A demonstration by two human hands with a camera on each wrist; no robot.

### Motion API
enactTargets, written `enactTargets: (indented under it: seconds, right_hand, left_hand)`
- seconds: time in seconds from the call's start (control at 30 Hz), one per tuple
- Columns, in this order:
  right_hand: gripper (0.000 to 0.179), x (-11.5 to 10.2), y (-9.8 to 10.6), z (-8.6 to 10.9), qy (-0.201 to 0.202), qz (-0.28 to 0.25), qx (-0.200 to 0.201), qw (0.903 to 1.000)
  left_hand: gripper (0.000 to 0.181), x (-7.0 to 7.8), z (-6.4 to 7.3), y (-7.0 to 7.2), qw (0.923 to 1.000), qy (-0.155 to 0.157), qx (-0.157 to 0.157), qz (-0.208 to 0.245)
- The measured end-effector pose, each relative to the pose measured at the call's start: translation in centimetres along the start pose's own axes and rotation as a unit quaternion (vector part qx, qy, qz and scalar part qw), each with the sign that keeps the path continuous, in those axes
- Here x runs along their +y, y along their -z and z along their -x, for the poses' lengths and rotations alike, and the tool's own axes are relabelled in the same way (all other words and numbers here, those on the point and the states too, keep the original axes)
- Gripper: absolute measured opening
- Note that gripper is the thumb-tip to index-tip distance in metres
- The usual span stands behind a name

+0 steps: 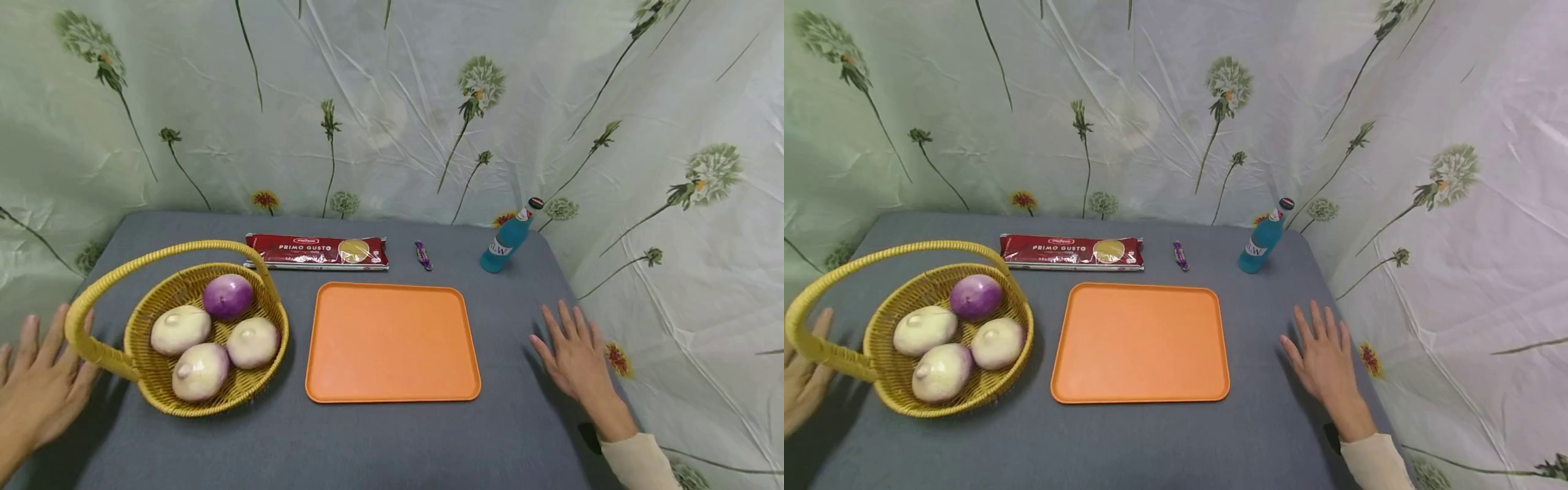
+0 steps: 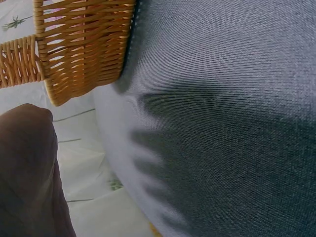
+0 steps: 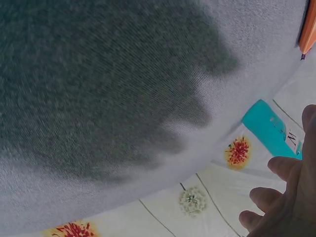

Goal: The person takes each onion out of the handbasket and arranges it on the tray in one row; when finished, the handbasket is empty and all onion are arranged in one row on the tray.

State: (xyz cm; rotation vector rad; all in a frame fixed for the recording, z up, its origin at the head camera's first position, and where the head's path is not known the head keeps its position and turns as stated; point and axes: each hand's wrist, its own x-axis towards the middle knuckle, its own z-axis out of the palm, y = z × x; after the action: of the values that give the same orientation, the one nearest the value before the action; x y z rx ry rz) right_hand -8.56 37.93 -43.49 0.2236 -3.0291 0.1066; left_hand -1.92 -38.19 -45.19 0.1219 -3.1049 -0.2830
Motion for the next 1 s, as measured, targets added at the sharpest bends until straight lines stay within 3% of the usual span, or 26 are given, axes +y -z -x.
enactTargets:
  seconds: [0.3, 0.53, 0.77, 1.0]
  right_hand:
    - [0.064, -0.3, 0.0, 0.1, 0.002, -0.009, 0.014, 0.9999]
    - [0.064, -0.9, -0.2, -0.2, 0.003, -0.015, 0.012, 0.9998]
    - [0.064, -2.0, -0.3, -0.6, 0.005, -0.014, 0.007, 0.9999]
    - [0.066, -3.5, 0.0, -1.5, 0.014, -0.025, -0.01, 0.9995]
  left_hand:
    - [0.07, 0.5, 0.1, 0.4, 0.9997, 0.021, -0.004, 0.008]
    - [0.071, 0.5, 0.5, 0.5, 0.9989, -0.01, 0.034, 0.032]
    - [0.068, 1.2, 1.1, 0.9, 0.9996, -0.014, 0.017, 0.02]
    - [0.075, 2.0, 2.1, 0.8, 0.9942, -0.086, 0.041, 0.051]
